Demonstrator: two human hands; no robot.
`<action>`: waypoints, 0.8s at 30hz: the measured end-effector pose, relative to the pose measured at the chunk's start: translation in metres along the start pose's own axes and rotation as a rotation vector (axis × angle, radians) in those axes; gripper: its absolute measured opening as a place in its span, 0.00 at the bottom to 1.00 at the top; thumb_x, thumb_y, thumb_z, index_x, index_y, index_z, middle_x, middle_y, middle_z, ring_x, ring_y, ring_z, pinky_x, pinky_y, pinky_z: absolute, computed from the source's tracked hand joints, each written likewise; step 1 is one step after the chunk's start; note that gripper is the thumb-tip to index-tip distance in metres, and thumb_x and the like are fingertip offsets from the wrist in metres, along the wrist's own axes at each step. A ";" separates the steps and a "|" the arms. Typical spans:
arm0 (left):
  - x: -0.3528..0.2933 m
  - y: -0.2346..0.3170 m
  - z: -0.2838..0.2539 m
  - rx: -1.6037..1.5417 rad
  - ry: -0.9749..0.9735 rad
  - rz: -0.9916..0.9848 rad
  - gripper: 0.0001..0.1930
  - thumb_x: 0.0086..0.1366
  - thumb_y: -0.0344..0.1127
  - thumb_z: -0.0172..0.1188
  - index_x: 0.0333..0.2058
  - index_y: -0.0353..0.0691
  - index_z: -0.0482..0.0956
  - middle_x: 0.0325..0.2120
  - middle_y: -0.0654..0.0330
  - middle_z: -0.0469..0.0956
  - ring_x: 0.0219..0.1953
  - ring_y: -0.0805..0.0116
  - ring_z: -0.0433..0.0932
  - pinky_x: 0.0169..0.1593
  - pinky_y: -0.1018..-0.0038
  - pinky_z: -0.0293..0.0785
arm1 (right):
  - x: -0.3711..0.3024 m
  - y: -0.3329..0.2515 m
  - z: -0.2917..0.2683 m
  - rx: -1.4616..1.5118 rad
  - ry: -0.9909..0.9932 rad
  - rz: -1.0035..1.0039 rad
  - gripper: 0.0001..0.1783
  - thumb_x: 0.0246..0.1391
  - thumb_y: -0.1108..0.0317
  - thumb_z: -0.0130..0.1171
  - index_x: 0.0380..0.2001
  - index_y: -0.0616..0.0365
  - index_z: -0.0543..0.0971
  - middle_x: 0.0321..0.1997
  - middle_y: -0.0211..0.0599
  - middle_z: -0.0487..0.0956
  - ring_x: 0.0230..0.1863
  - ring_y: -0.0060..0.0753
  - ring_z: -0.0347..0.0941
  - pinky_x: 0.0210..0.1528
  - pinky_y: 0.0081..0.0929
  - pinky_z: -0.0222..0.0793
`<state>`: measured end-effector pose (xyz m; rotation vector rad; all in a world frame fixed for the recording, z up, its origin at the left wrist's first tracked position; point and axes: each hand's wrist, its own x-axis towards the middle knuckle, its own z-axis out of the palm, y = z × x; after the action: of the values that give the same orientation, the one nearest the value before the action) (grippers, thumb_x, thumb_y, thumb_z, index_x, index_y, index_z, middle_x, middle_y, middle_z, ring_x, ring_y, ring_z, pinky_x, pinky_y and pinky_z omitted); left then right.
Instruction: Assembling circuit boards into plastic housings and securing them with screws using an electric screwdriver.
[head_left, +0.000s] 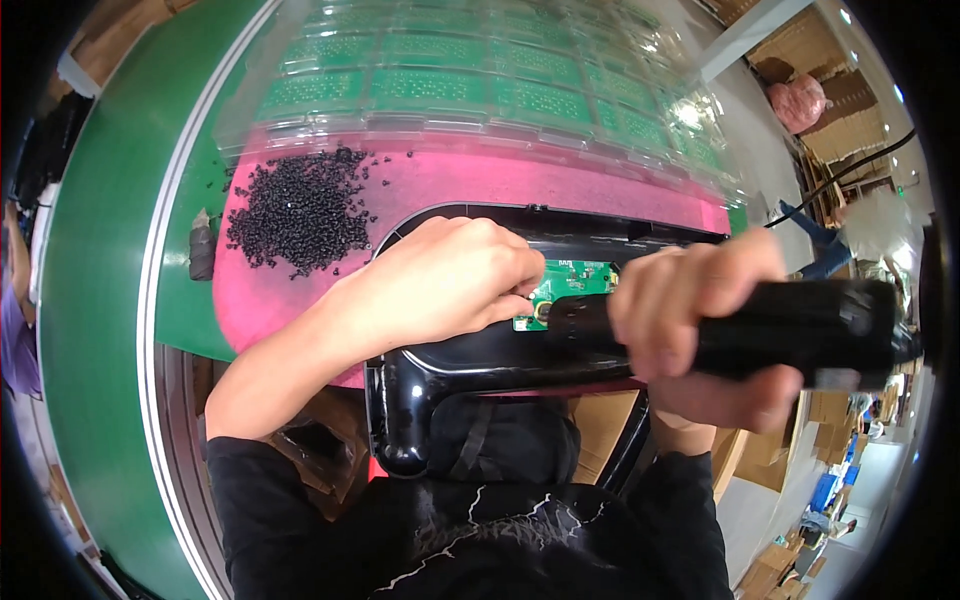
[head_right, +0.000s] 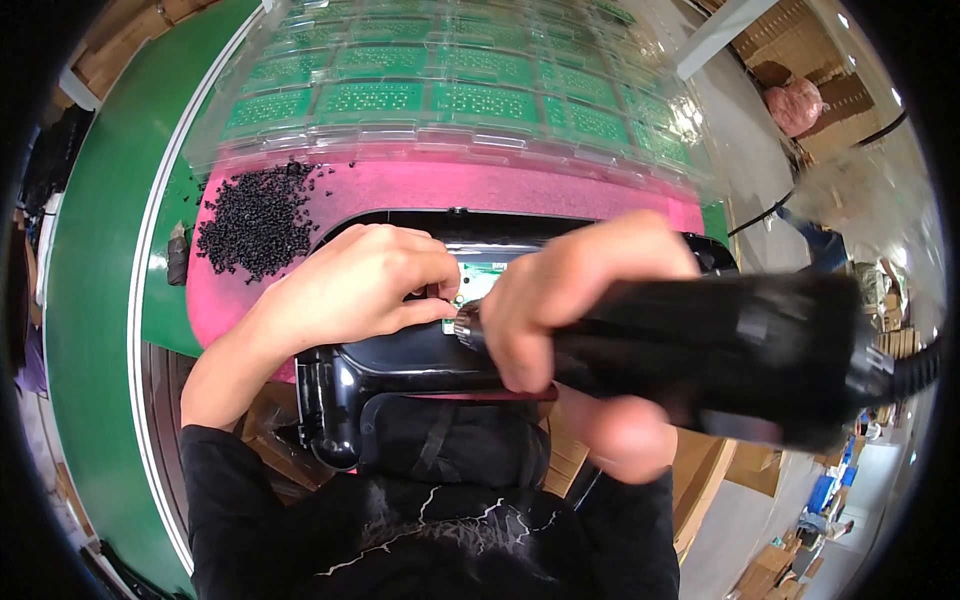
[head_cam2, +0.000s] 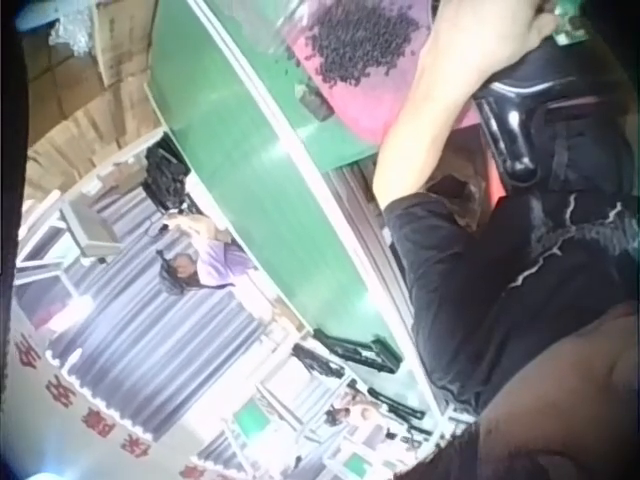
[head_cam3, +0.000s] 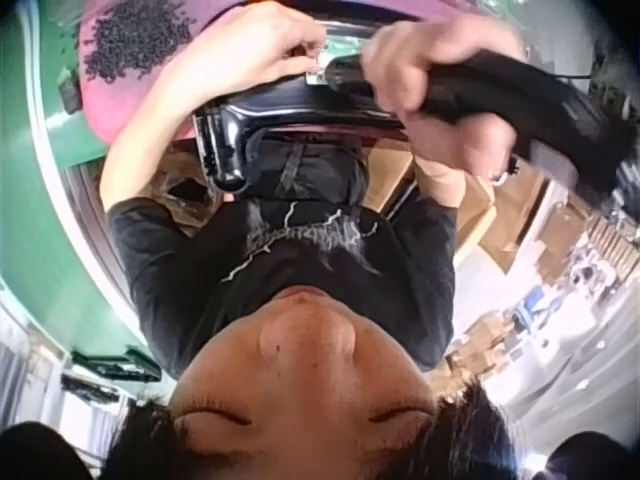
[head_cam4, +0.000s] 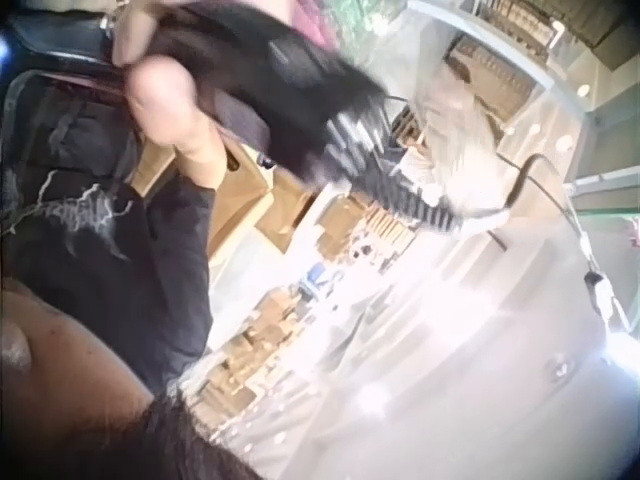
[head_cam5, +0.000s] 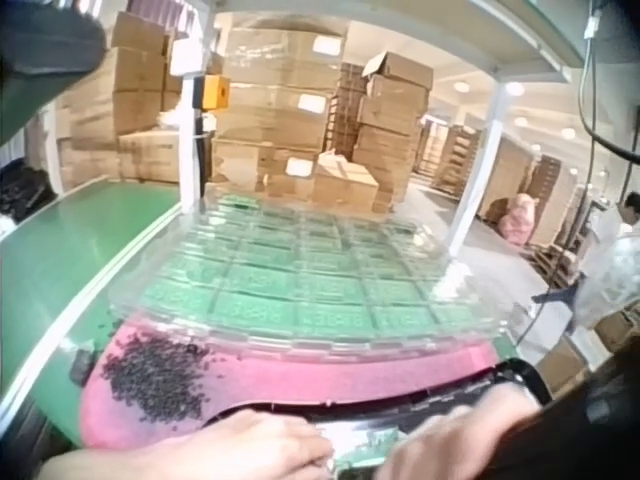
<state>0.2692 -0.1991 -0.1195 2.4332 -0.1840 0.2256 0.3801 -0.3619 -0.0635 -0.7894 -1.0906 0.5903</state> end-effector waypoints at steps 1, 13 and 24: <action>0.003 0.001 0.001 -0.004 -0.002 0.007 0.09 0.55 0.30 0.65 0.31 0.33 0.77 0.26 0.52 0.77 0.30 0.51 0.78 0.35 0.63 0.75 | 0.005 -0.007 -0.005 0.018 -0.054 -0.072 0.32 0.48 0.38 0.66 0.37 0.53 0.68 0.17 0.22 0.71 0.14 0.20 0.66 0.20 0.20 0.62; 0.006 0.006 -0.002 -0.166 0.279 0.237 0.09 0.51 0.24 0.68 0.31 0.31 0.77 0.25 0.54 0.77 0.29 0.56 0.78 0.33 0.67 0.74 | 0.006 -0.021 -0.010 0.080 0.051 -0.203 0.29 0.50 0.38 0.63 0.37 0.51 0.68 0.16 0.21 0.70 0.13 0.17 0.65 0.22 0.19 0.62; -0.027 0.105 -0.042 0.519 0.533 0.453 0.14 0.30 0.29 0.55 0.21 0.37 0.64 0.27 0.50 0.77 0.24 0.55 0.73 0.25 0.63 0.69 | -0.019 -0.035 -0.031 -0.374 0.267 0.043 0.32 0.51 0.35 0.57 0.36 0.55 0.66 0.16 0.22 0.67 0.12 0.18 0.62 0.20 0.20 0.59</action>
<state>0.2181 -0.2500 -0.0284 2.6887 -0.4812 1.2376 0.4039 -0.4060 -0.0535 -1.1834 -0.9489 0.3055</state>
